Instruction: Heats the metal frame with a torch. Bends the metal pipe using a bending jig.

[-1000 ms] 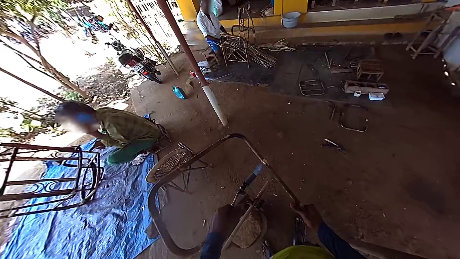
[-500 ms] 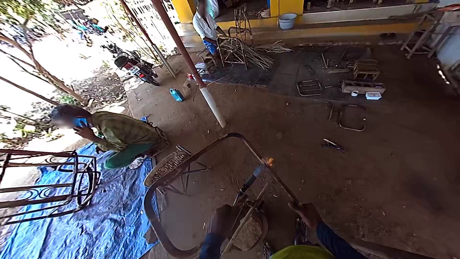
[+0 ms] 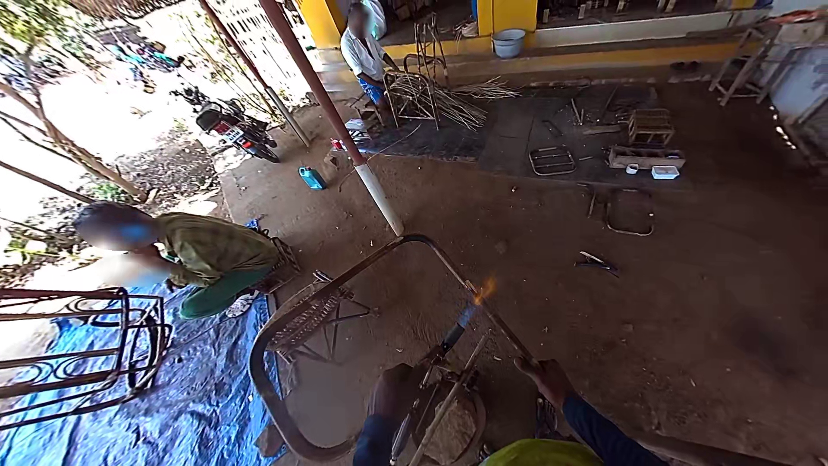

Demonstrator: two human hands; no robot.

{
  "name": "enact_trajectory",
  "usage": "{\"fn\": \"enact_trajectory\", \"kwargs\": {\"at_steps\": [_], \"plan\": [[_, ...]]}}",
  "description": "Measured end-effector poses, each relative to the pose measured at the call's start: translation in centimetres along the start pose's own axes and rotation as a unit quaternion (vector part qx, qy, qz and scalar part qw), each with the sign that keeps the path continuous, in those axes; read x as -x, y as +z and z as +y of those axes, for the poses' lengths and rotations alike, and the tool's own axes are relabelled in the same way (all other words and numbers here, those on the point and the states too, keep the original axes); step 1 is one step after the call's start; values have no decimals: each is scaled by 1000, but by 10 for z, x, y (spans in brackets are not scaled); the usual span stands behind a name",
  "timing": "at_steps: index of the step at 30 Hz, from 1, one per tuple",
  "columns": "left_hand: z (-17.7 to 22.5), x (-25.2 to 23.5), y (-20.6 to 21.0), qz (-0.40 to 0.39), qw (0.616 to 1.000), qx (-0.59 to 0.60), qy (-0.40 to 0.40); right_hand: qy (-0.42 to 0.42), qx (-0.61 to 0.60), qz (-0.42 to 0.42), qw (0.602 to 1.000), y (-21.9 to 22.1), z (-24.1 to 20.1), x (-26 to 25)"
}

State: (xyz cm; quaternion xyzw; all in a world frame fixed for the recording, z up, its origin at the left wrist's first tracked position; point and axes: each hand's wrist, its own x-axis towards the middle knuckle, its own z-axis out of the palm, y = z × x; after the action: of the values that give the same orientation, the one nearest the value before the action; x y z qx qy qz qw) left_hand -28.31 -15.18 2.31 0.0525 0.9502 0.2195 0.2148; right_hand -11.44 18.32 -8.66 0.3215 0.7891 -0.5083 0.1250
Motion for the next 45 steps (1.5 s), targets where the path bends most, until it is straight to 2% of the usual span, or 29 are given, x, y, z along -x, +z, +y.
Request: {"fn": "enact_trajectory", "kwargs": {"at_steps": [9, 25, 45], "plan": [[-9, -20, -11, 25, 1000, -7, 8, 1, -5, -7, 1000, 10, -16, -20], [-18, -23, -20, 22, 1000, -17, -3, -9, 14, -20, 1000, 20, -22, -29], [-1, 0, 9, -14, 1000, 3, 22, 41, -12, 0, 999, 6, 12, 16]]}}
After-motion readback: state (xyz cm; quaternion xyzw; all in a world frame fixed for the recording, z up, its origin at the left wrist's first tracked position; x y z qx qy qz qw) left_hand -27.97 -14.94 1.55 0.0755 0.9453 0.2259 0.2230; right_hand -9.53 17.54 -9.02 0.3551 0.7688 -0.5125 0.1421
